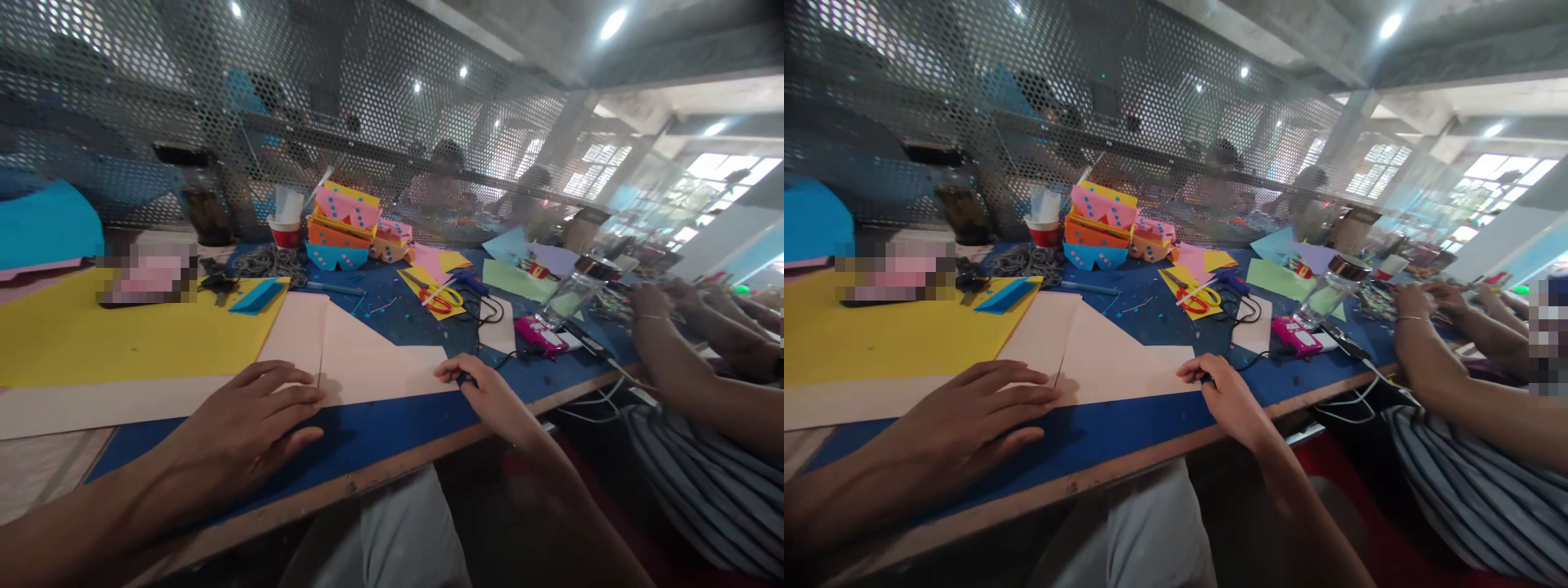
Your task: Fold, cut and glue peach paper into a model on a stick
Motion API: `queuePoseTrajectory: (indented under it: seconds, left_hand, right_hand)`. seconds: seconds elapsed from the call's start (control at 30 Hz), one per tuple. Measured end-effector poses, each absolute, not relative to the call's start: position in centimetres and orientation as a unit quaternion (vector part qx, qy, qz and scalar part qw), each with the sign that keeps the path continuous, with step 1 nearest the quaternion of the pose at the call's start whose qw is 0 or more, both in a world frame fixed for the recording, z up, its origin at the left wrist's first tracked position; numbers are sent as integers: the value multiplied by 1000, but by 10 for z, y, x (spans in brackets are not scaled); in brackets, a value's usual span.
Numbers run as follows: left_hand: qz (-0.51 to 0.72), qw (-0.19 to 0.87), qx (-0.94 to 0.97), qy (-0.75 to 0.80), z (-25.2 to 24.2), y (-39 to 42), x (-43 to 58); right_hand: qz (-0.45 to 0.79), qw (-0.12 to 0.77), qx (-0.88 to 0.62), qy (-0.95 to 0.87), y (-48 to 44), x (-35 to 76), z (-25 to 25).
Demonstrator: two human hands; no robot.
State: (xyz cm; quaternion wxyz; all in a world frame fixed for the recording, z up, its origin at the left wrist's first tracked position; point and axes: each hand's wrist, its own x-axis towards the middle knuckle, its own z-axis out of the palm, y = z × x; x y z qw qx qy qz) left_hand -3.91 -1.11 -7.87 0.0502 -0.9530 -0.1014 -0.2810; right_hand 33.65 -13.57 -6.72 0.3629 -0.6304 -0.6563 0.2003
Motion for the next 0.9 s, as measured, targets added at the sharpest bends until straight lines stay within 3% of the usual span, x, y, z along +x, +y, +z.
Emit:
queuePoseTrajectory:
  seconds: [0.17, 0.33, 0.43, 0.9]
  left_hand:
    - [-276, 30, -955, -107, -77, -11, -36]
    - [-299, 2, -947, -116, -70, -11, -34]
    - [-318, -11, -938, -138, -66, -9, -34]
    - [-323, -151, -879, -315, -56, 1, -33]
  right_hand:
    - [25, 351, -642, -681, -123, 324, -61]
    - [47, 217, -635, -740, -105, 304, -51]
    - [48, 197, -642, -739, -99, 303, -51]
    - [29, 378, -596, -708, -91, 314, -46]
